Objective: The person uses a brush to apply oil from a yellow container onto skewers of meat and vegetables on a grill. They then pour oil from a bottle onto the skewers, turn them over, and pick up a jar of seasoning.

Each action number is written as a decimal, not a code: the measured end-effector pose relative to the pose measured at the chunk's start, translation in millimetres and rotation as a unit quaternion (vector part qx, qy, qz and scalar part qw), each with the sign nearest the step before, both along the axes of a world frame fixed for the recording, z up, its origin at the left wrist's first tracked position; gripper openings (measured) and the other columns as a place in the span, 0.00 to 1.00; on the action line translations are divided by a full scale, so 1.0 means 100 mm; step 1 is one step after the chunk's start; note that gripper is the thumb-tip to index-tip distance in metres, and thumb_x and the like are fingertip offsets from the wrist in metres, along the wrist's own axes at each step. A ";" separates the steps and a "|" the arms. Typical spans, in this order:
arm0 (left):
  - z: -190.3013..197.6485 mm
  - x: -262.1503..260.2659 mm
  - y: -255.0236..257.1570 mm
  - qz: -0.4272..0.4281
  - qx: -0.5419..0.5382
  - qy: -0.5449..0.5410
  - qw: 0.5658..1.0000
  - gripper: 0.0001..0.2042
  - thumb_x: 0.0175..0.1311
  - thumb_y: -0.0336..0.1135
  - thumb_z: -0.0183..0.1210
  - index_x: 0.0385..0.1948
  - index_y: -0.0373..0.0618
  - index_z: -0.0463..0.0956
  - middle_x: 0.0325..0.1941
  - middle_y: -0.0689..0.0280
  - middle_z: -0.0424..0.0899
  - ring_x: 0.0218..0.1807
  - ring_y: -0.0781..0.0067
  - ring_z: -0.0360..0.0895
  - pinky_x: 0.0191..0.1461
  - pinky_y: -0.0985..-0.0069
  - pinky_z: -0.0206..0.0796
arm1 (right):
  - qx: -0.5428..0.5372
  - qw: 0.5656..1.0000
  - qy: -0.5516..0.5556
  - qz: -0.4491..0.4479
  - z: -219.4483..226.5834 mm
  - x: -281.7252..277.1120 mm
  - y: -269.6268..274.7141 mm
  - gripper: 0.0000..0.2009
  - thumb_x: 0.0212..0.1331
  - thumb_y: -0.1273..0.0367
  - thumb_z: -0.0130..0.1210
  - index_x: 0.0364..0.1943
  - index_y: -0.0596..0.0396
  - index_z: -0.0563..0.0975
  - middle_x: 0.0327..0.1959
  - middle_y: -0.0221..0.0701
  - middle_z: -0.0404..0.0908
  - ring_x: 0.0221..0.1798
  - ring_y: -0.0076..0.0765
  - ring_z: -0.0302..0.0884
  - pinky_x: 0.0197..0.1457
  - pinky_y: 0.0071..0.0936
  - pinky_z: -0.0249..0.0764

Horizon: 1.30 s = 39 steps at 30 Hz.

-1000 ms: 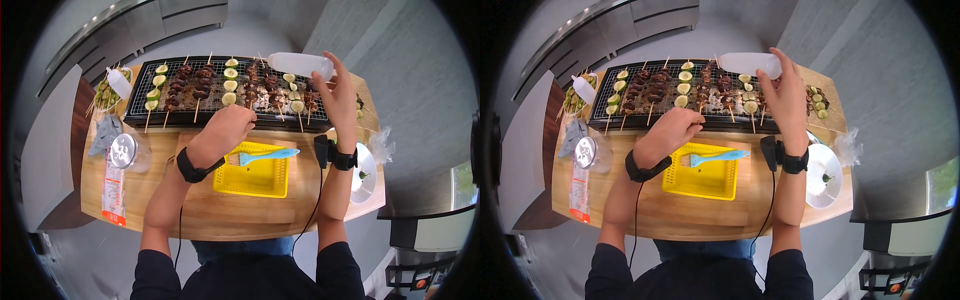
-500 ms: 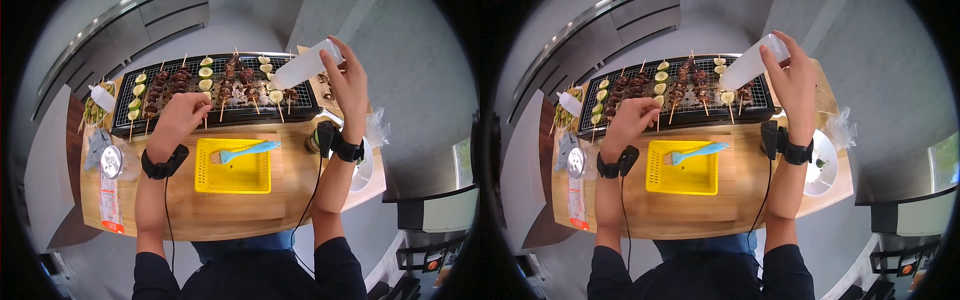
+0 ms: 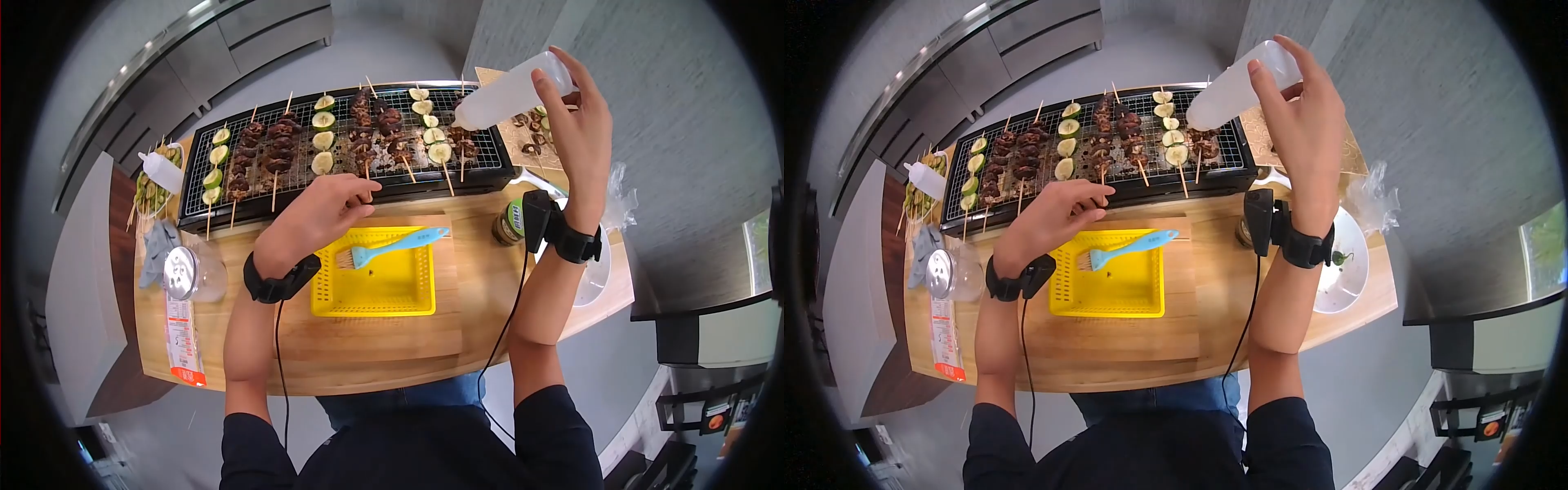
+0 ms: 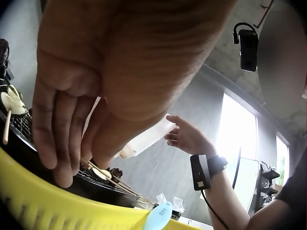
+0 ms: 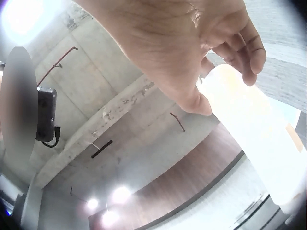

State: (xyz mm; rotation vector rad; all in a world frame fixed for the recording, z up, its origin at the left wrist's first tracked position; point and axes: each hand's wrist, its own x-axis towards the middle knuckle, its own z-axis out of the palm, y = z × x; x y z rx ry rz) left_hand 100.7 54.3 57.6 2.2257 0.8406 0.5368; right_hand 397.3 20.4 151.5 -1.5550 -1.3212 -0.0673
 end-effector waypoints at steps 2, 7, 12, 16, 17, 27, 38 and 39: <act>-0.02 0.01 0.00 -0.011 0.032 0.022 0.999 0.14 0.62 0.25 0.60 0.49 0.34 0.76 0.37 0.57 0.81 0.37 0.70 0.81 0.43 0.78 0.74 | 0.035 0.998 -0.040 0.024 -0.02 -0.01 0.01 0.24 0.57 0.57 0.61 0.56 0.52 0.77 0.28 0.37 0.81 0.25 0.28 0.75 0.31 0.26 0.71; 0.03 0.00 -0.02 -0.009 0.035 0.029 0.999 0.14 0.63 0.27 0.60 0.50 0.33 0.75 0.37 0.57 0.80 0.36 0.70 0.81 0.42 0.76 0.74 | 0.005 0.996 -0.024 0.086 -0.01 -0.15 0.02 0.23 0.59 0.58 0.60 0.55 0.55 0.77 0.30 0.39 0.81 0.27 0.29 0.76 0.32 0.26 0.72; -0.01 -0.04 0.00 -0.013 0.048 0.018 0.999 0.15 0.63 0.27 0.60 0.50 0.33 0.75 0.37 0.57 0.81 0.35 0.68 0.82 0.41 0.75 0.73 | 0.003 0.991 -0.014 0.131 -0.04 -0.29 0.03 0.22 0.61 0.59 0.58 0.55 0.58 0.75 0.36 0.42 0.81 0.28 0.30 0.79 0.33 0.26 0.73; -0.01 -0.04 0.01 -0.015 0.066 0.024 0.997 0.14 0.63 0.28 0.60 0.49 0.33 0.75 0.36 0.56 0.81 0.35 0.66 0.82 0.40 0.74 0.73 | -0.024 0.987 -0.026 0.157 -0.12 -0.29 0.10 0.23 0.62 0.59 0.57 0.56 0.59 0.74 0.38 0.43 0.81 0.28 0.30 0.80 0.32 0.27 0.75; -0.01 -0.04 0.01 -0.014 0.065 0.022 0.998 0.14 0.63 0.28 0.60 0.49 0.33 0.75 0.36 0.56 0.81 0.35 0.65 0.82 0.40 0.74 0.73 | -0.005 0.986 -0.037 0.160 -0.14 -0.28 0.13 0.23 0.62 0.59 0.57 0.57 0.60 0.73 0.38 0.43 0.81 0.28 0.30 0.81 0.32 0.27 0.75; 0.03 -0.05 -0.02 -0.014 0.065 0.045 0.997 0.16 0.63 0.29 0.60 0.51 0.32 0.74 0.36 0.55 0.82 0.36 0.64 0.82 0.43 0.74 0.73 | -0.005 0.986 -0.022 0.162 -0.21 -0.31 0.20 0.23 0.62 0.59 0.58 0.56 0.58 0.73 0.31 0.40 0.82 0.27 0.31 0.81 0.34 0.28 0.76; 0.21 -0.25 0.00 0.048 0.046 0.041 0.997 0.14 0.63 0.28 0.60 0.48 0.32 0.75 0.32 0.56 0.82 0.33 0.69 0.82 0.40 0.74 0.74 | -0.004 0.984 0.048 0.172 -0.09 -0.26 0.05 0.22 0.61 0.60 0.58 0.55 0.60 0.73 0.44 0.41 0.81 0.35 0.28 0.81 0.38 0.26 0.76; 0.25 -0.28 0.02 0.063 0.070 0.054 0.994 0.11 0.62 0.28 0.60 0.44 0.33 0.77 0.31 0.56 0.82 0.31 0.70 0.81 0.38 0.75 0.73 | -0.005 0.984 0.047 0.174 -0.07 -0.25 0.01 0.22 0.61 0.60 0.58 0.55 0.60 0.73 0.44 0.41 0.81 0.35 0.28 0.81 0.38 0.26 0.76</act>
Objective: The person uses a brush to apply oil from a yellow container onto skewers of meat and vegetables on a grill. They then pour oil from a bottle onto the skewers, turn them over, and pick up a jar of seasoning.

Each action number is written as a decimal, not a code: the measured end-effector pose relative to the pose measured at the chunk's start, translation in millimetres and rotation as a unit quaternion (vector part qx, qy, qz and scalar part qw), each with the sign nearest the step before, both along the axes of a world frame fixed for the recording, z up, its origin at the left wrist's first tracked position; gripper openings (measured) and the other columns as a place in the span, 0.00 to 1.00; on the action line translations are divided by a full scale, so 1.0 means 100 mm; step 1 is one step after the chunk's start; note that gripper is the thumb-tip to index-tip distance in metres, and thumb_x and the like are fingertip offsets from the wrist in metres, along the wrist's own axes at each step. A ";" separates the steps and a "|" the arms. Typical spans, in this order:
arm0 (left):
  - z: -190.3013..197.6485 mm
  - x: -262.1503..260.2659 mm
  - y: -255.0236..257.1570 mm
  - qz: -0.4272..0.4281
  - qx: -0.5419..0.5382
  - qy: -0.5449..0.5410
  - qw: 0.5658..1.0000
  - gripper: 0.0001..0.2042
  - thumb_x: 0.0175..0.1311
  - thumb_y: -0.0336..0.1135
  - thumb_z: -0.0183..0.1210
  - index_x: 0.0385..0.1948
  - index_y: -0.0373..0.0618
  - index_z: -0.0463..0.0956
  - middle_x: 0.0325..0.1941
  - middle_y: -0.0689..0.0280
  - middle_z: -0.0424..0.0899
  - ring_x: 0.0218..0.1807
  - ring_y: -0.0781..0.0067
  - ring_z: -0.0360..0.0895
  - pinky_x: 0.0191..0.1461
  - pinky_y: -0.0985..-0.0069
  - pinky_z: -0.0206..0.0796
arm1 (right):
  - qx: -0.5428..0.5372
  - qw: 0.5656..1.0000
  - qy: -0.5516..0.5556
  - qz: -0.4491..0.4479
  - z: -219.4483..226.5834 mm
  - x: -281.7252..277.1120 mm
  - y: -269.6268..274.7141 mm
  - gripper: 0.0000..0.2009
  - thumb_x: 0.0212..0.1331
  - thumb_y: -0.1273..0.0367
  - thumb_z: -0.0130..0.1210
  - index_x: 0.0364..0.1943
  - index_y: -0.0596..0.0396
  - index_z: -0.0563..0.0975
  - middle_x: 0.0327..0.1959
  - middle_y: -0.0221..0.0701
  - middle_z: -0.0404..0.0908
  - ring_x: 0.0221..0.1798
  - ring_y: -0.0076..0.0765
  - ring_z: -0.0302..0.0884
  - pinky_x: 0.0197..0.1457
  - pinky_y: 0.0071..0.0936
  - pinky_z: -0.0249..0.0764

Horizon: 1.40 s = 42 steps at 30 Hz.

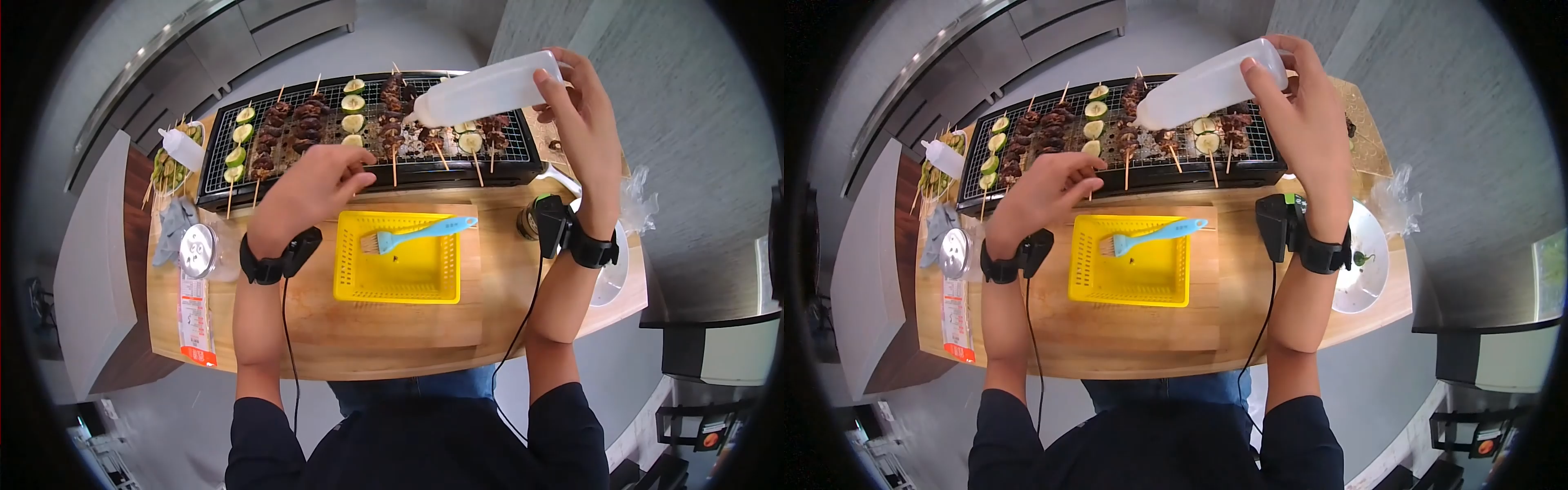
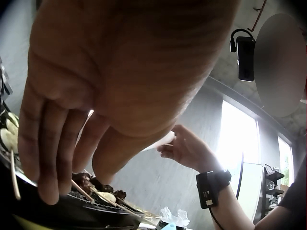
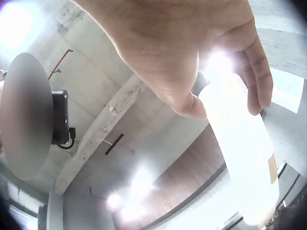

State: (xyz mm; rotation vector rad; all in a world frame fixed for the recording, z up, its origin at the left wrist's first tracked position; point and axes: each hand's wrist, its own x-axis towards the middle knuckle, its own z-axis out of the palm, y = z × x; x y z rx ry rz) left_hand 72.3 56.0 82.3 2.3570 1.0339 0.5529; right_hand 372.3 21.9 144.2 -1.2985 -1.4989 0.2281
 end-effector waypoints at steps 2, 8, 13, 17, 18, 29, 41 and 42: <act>0.03 -0.08 0.03 0.008 -0.007 0.008 1.000 0.10 0.62 0.28 0.60 0.42 0.32 0.77 0.30 0.57 0.82 0.31 0.71 0.81 0.37 0.75 0.73 | -0.066 0.997 0.035 0.036 0.04 0.00 -0.04 0.22 0.62 0.60 0.57 0.54 0.60 0.72 0.42 0.39 0.81 0.35 0.26 0.79 0.38 0.23 0.76; -0.05 -0.11 0.02 -0.009 -0.104 0.019 0.994 0.08 0.58 0.25 0.61 0.37 0.33 0.80 0.31 0.56 0.84 0.32 0.70 0.82 0.39 0.75 0.73 | -0.136 0.980 0.093 0.115 0.06 -0.02 -0.16 0.20 0.63 0.62 0.55 0.52 0.64 0.70 0.42 0.39 0.79 0.37 0.28 0.78 0.40 0.22 0.77; -0.04 -0.04 -0.05 -0.019 -0.100 0.061 0.993 0.08 0.54 0.26 0.62 0.34 0.31 0.81 0.31 0.51 0.83 0.34 0.59 0.83 0.42 0.71 0.74 | -0.161 0.926 0.286 0.187 -0.17 0.42 -0.22 0.18 0.62 0.66 0.53 0.51 0.64 0.68 0.45 0.44 0.78 0.45 0.39 0.82 0.49 0.29 0.79; -0.06 0.04 -0.08 -0.047 -0.074 0.068 0.994 0.08 0.52 0.26 0.62 0.34 0.33 0.82 0.30 0.52 0.83 0.35 0.55 0.82 0.41 0.69 0.74 | -0.121 0.867 0.410 0.255 -0.23 0.63 -0.41 0.24 0.61 0.65 0.52 0.56 0.68 0.65 0.53 0.53 0.73 0.52 0.51 0.80 0.61 0.39 0.78; -0.06 0.06 -0.09 -0.040 -0.083 0.079 0.993 0.08 0.52 0.25 0.62 0.34 0.33 0.82 0.30 0.52 0.83 0.34 0.55 0.82 0.41 0.69 0.73 | -0.118 0.841 0.453 0.271 -0.27 0.69 -0.46 0.30 0.61 0.64 0.53 0.62 0.71 0.61 0.58 0.56 0.69 0.58 0.55 0.75 0.64 0.43 0.74; -0.02 0.11 -0.14 -0.014 -0.088 0.119 0.989 0.07 0.50 0.25 0.62 0.32 0.36 0.84 0.30 0.53 0.83 0.34 0.54 0.81 0.41 0.68 0.73 | -0.158 0.895 0.361 0.210 -0.62 1.11 -0.66 0.35 0.55 0.69 0.60 0.67 0.65 0.58 0.57 0.44 0.74 0.62 0.43 0.72 0.68 0.34 0.66; -0.02 0.08 -0.14 0.000 -0.082 0.126 0.989 0.07 0.51 0.25 0.64 0.31 0.36 0.84 0.28 0.55 0.83 0.32 0.59 0.81 0.39 0.70 0.72 | -0.184 0.976 0.118 0.019 -1.05 1.38 -0.46 0.31 0.52 0.73 0.67 0.59 0.64 0.64 0.51 0.39 0.77 0.55 0.36 0.77 0.59 0.33 0.74; -0.03 0.07 -0.13 -0.010 -0.074 0.127 0.989 0.07 0.51 0.24 0.64 0.32 0.36 0.83 0.28 0.55 0.84 0.29 0.63 0.81 0.36 0.72 0.72 | -0.182 0.976 0.116 0.023 -1.08 1.39 -0.45 0.31 0.52 0.72 0.67 0.59 0.63 0.64 0.52 0.39 0.77 0.55 0.36 0.77 0.59 0.33 0.73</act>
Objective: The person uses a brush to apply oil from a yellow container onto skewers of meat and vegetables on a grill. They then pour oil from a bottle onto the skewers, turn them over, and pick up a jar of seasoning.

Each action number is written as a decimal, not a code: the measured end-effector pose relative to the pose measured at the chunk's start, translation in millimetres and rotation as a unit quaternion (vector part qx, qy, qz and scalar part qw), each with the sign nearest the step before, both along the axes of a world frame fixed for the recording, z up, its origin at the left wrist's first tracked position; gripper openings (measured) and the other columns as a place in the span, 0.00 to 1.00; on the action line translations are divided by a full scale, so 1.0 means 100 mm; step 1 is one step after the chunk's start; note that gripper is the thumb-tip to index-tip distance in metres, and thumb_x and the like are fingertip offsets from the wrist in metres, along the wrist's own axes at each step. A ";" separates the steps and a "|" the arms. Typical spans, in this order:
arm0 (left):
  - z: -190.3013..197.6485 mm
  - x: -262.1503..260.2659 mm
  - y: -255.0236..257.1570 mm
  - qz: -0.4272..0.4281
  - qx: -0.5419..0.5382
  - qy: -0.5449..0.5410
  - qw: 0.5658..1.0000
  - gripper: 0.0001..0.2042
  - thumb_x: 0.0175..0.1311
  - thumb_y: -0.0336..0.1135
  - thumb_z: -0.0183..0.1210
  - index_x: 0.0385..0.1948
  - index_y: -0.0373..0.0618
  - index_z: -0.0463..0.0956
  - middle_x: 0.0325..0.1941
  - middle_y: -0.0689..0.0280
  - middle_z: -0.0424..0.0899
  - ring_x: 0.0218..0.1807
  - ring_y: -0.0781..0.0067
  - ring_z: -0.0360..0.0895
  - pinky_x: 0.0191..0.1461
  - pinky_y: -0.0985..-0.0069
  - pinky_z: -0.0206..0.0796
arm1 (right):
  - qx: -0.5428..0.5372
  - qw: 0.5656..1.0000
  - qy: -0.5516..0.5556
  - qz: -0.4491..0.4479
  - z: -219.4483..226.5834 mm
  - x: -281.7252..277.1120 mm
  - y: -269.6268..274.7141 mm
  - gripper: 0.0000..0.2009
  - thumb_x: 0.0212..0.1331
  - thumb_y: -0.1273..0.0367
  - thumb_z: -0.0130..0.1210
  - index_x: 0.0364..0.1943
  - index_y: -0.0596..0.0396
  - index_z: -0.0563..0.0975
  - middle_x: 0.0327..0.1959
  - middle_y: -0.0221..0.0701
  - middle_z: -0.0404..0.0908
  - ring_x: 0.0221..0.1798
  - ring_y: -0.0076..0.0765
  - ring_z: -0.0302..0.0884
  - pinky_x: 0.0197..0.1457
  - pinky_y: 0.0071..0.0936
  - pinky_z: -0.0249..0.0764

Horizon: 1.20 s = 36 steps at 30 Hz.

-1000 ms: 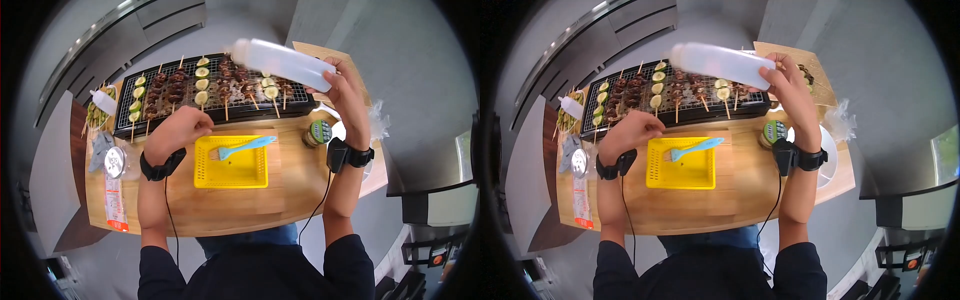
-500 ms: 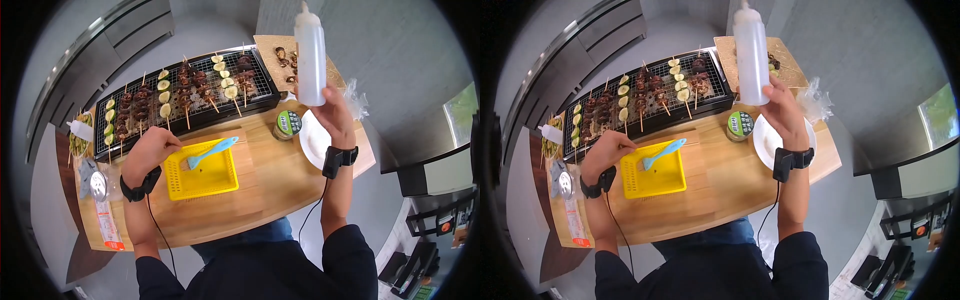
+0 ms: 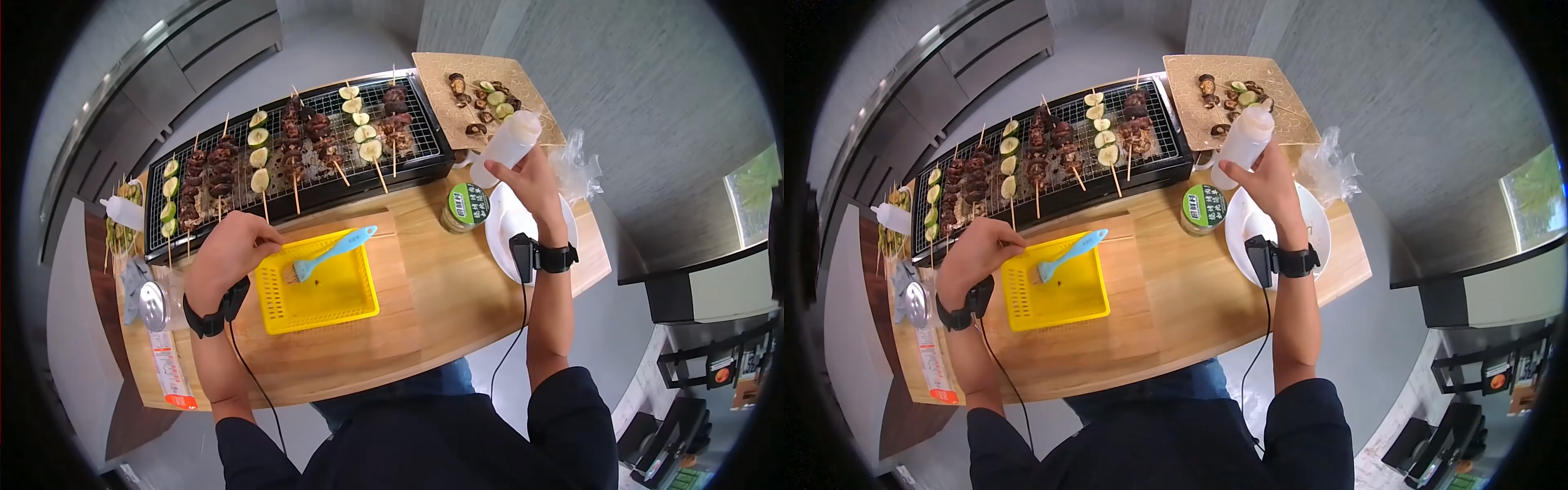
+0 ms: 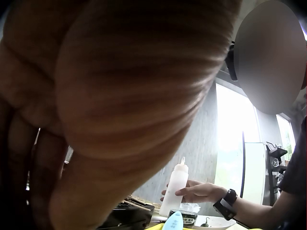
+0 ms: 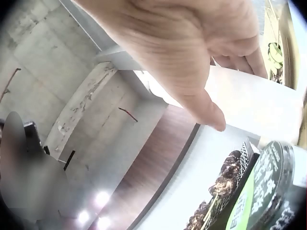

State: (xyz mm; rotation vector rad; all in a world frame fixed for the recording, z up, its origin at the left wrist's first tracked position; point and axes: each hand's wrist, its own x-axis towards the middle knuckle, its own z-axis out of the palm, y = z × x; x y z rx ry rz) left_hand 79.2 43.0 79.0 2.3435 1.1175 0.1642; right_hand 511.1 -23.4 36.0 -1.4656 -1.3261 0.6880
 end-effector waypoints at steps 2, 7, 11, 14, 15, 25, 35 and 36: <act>0.02 0.02 -0.01 0.011 -0.009 0.002 1.000 0.07 0.50 0.24 0.64 0.32 0.36 0.83 0.28 0.55 0.83 0.32 0.59 0.81 0.39 0.70 0.72 | 0.005 1.000 0.004 -0.010 -0.03 0.01 0.01 0.31 0.51 0.73 0.68 0.59 0.62 0.64 0.52 0.39 0.77 0.56 0.36 0.77 0.59 0.33 0.73; 0.00 0.00 -0.01 -0.001 0.010 0.006 1.000 0.07 0.50 0.25 0.63 0.31 0.38 0.84 0.29 0.54 0.83 0.33 0.55 0.81 0.40 0.69 0.73 | -0.013 1.000 -0.010 -0.017 -0.11 0.02 0.02 0.32 0.50 0.74 0.68 0.60 0.60 0.64 0.54 0.37 0.76 0.58 0.36 0.76 0.61 0.34 0.72; -0.02 -0.04 0.00 0.009 0.003 -0.003 1.000 0.06 0.52 0.28 0.64 0.30 0.37 0.83 0.28 0.55 0.83 0.31 0.56 0.81 0.37 0.68 0.73 | -0.015 1.000 -0.007 -0.020 -0.15 0.02 0.05 0.34 0.49 0.75 0.69 0.60 0.59 0.63 0.54 0.37 0.76 0.58 0.36 0.75 0.61 0.34 0.72; 0.03 -0.07 0.01 0.036 0.026 -0.012 0.999 0.06 0.52 0.30 0.64 0.29 0.37 0.83 0.27 0.54 0.82 0.29 0.56 0.81 0.35 0.68 0.72 | -0.023 0.999 -0.027 -0.013 -0.14 0.07 0.09 0.35 0.48 0.74 0.70 0.61 0.60 0.62 0.54 0.38 0.76 0.59 0.36 0.75 0.61 0.34 0.72; 0.05 -0.09 0.01 0.064 0.040 -0.007 0.997 0.07 0.53 0.30 0.64 0.29 0.37 0.83 0.26 0.54 0.82 0.29 0.56 0.81 0.34 0.67 0.71 | -0.032 0.998 -0.035 -0.027 -0.13 0.07 0.07 0.37 0.47 0.73 0.71 0.61 0.61 0.61 0.55 0.39 0.76 0.58 0.37 0.75 0.61 0.33 0.72; 0.14 -0.31 0.12 0.218 0.080 0.008 0.973 0.14 0.58 0.42 0.63 0.26 0.37 0.82 0.20 0.57 0.81 0.24 0.60 0.80 0.31 0.69 0.70 | 0.070 0.983 -0.141 -0.098 0.30 -0.05 -0.17 0.41 0.45 0.70 0.72 0.65 0.57 0.61 0.61 0.43 0.71 0.65 0.41 0.68 0.71 0.38 0.61; 0.28 -0.74 0.23 0.294 -0.037 -0.049 0.954 0.15 0.61 0.38 0.61 0.26 0.31 0.80 0.17 0.62 0.81 0.17 0.77 0.78 0.21 0.80 0.67 | 0.136 0.975 -0.171 -0.048 0.79 -0.86 -0.28 0.09 0.60 0.76 0.57 0.45 0.58 0.79 0.38 0.31 0.84 0.36 0.24 0.80 0.42 0.23 0.76; 0.27 -0.69 0.22 0.299 -0.058 -0.049 0.951 0.15 0.61 0.38 0.61 0.25 0.30 0.80 0.16 0.61 0.81 0.16 0.76 0.79 0.20 0.79 0.68 | 0.095 0.984 -0.153 -0.015 0.77 -0.99 -0.20 0.08 0.60 0.75 0.58 0.43 0.59 0.80 0.35 0.31 0.84 0.35 0.25 0.80 0.40 0.23 0.75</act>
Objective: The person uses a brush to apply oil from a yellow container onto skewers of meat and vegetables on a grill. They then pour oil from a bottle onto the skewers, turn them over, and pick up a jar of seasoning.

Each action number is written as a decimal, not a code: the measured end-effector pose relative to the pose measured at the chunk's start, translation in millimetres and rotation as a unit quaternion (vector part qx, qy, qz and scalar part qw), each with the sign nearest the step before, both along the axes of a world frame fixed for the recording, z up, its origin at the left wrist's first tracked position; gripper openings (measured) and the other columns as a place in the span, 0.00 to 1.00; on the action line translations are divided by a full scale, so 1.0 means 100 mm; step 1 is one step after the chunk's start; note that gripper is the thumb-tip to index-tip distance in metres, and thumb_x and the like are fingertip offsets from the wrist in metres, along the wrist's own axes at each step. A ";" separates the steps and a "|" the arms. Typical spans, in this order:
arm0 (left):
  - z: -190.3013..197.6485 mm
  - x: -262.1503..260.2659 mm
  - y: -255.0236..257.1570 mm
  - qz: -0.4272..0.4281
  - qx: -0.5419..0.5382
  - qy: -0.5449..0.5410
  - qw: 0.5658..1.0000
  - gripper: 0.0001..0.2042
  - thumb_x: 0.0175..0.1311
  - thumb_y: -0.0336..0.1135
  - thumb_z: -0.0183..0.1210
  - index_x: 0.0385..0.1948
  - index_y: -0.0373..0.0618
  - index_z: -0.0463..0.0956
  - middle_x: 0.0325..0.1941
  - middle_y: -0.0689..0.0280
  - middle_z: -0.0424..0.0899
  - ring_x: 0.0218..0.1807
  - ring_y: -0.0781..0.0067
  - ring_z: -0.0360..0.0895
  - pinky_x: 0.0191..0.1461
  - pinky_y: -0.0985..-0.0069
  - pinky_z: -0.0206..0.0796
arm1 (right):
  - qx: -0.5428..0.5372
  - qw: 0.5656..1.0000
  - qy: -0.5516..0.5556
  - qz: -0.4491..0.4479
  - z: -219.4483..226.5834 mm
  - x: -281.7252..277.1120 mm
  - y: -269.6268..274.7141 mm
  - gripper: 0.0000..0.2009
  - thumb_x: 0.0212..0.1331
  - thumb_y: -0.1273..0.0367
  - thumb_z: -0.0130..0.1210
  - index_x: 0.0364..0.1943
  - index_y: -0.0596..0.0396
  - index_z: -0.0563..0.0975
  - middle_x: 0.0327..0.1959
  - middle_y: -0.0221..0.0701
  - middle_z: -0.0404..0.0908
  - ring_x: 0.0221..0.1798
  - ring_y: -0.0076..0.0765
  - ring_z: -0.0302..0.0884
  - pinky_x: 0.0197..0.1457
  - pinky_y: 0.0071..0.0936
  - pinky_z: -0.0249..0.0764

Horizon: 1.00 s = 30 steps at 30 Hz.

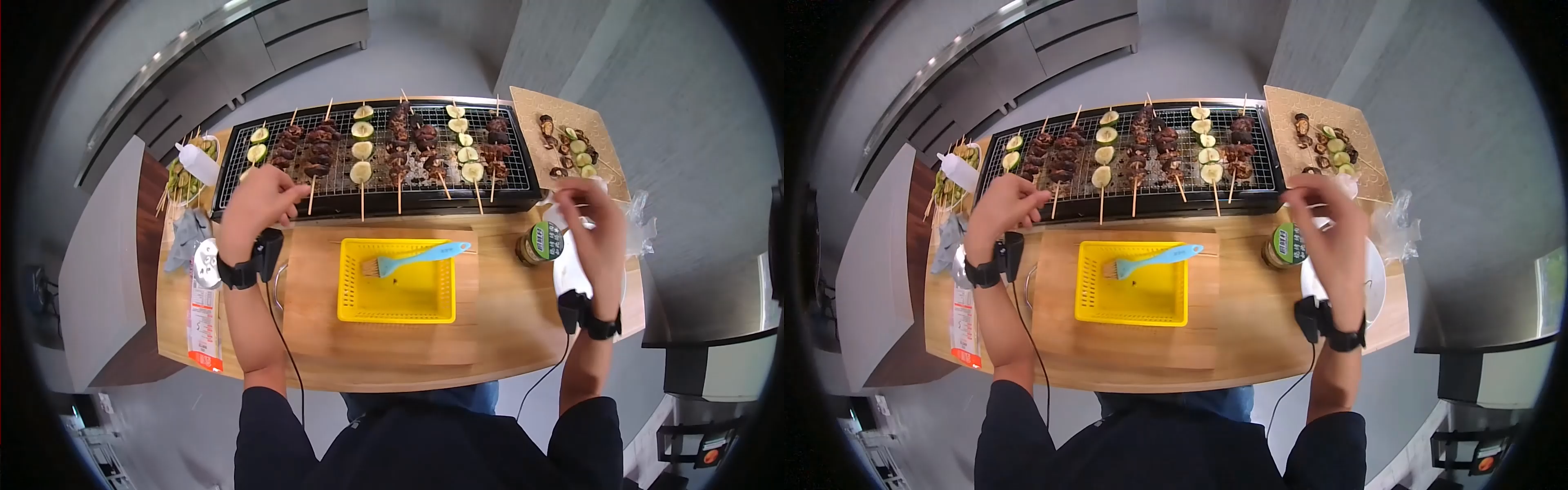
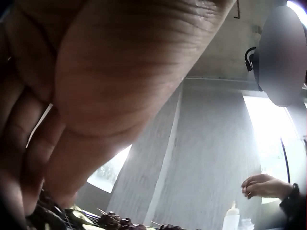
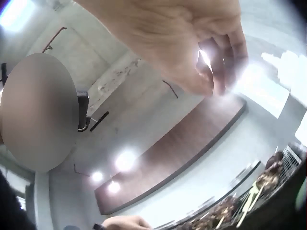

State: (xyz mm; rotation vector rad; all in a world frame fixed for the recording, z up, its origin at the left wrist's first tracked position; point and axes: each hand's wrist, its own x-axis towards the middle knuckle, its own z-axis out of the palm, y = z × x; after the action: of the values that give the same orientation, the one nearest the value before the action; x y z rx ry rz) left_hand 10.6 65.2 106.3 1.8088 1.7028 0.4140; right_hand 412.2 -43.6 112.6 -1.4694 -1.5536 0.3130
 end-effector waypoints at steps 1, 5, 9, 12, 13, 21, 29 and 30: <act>-0.08 -0.04 0.05 -0.046 0.006 -0.001 0.999 0.16 0.60 0.40 0.62 0.23 0.30 0.80 0.15 0.61 0.81 0.17 0.75 0.80 0.21 0.79 0.69 | -0.045 0.998 0.016 0.027 -0.03 -0.13 0.09 0.07 0.59 0.75 0.58 0.41 0.59 0.80 0.32 0.32 0.85 0.33 0.25 0.81 0.38 0.23 0.75; -0.13 0.01 0.11 -0.044 -0.012 0.030 0.999 0.16 0.60 0.39 0.63 0.26 0.29 0.81 0.18 0.61 0.82 0.16 0.77 0.78 0.20 0.80 0.69 | -0.103 0.987 -0.062 0.105 -0.15 -0.48 0.51 0.06 0.60 0.72 0.58 0.37 0.62 0.81 0.26 0.33 0.83 0.28 0.25 0.81 0.32 0.22 0.74; -0.17 -0.09 0.13 -0.052 -0.017 -0.001 0.998 0.17 0.56 0.39 0.64 0.19 0.29 0.79 0.15 0.59 0.81 0.16 0.72 0.80 0.23 0.76 0.71 | -0.163 0.965 -0.181 0.095 -0.10 -0.74 0.72 0.08 0.57 0.71 0.60 0.33 0.64 0.81 0.24 0.41 0.82 0.24 0.36 0.80 0.32 0.27 0.75; -0.18 -0.05 0.15 -0.066 -0.033 -0.008 0.997 0.16 0.56 0.36 0.65 0.19 0.28 0.79 0.15 0.58 0.81 0.17 0.72 0.80 0.22 0.75 0.72 | -0.244 0.957 -0.111 0.114 -0.16 -0.83 0.82 0.09 0.59 0.70 0.59 0.31 0.66 0.82 0.20 0.36 0.82 0.17 0.29 0.76 0.24 0.26 0.74; -0.19 -0.04 0.15 -0.066 -0.033 -0.012 0.997 0.16 0.56 0.36 0.65 0.19 0.28 0.79 0.15 0.58 0.81 0.17 0.72 0.80 0.22 0.75 0.72 | -0.277 0.950 -0.080 0.121 -0.16 -0.85 0.83 0.10 0.59 0.69 0.59 0.31 0.66 0.82 0.19 0.34 0.82 0.16 0.26 0.76 0.21 0.25 0.73; -0.22 -0.08 0.20 -0.072 -0.068 -0.073 0.992 0.12 0.57 0.28 0.62 0.22 0.24 0.78 0.19 0.54 0.83 0.20 0.68 0.83 0.21 0.76 0.73 | -0.328 0.932 -0.091 0.125 -0.23 -0.94 0.96 0.12 0.62 0.67 0.58 0.30 0.67 0.82 0.19 0.30 0.81 0.16 0.21 0.75 0.19 0.20 0.72; -0.32 -0.09 0.32 -0.093 -0.101 -0.062 0.989 0.12 0.59 0.30 0.61 0.25 0.26 0.80 0.21 0.55 0.84 0.21 0.70 0.84 0.23 0.78 0.74 | -0.349 0.924 -0.070 0.142 -0.31 -0.93 1.01 0.12 0.60 0.69 0.58 0.29 0.68 0.82 0.19 0.32 0.82 0.17 0.23 0.77 0.23 0.22 0.77; -0.33 -0.09 0.34 -0.102 -0.110 -0.064 0.987 0.12 0.60 0.32 0.60 0.26 0.26 0.80 0.22 0.56 0.84 0.22 0.70 0.84 0.23 0.78 0.74 | -0.348 0.925 -0.067 0.140 -0.30 -0.93 0.99 0.12 0.60 0.69 0.58 0.29 0.68 0.82 0.19 0.32 0.82 0.17 0.23 0.77 0.23 0.22 0.77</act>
State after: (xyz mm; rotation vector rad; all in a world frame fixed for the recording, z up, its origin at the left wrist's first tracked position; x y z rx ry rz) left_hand 1.2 99.4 73.2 1.7346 1.4020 0.2392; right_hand 319.6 55.5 82.6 -1.8160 -1.8728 1.0373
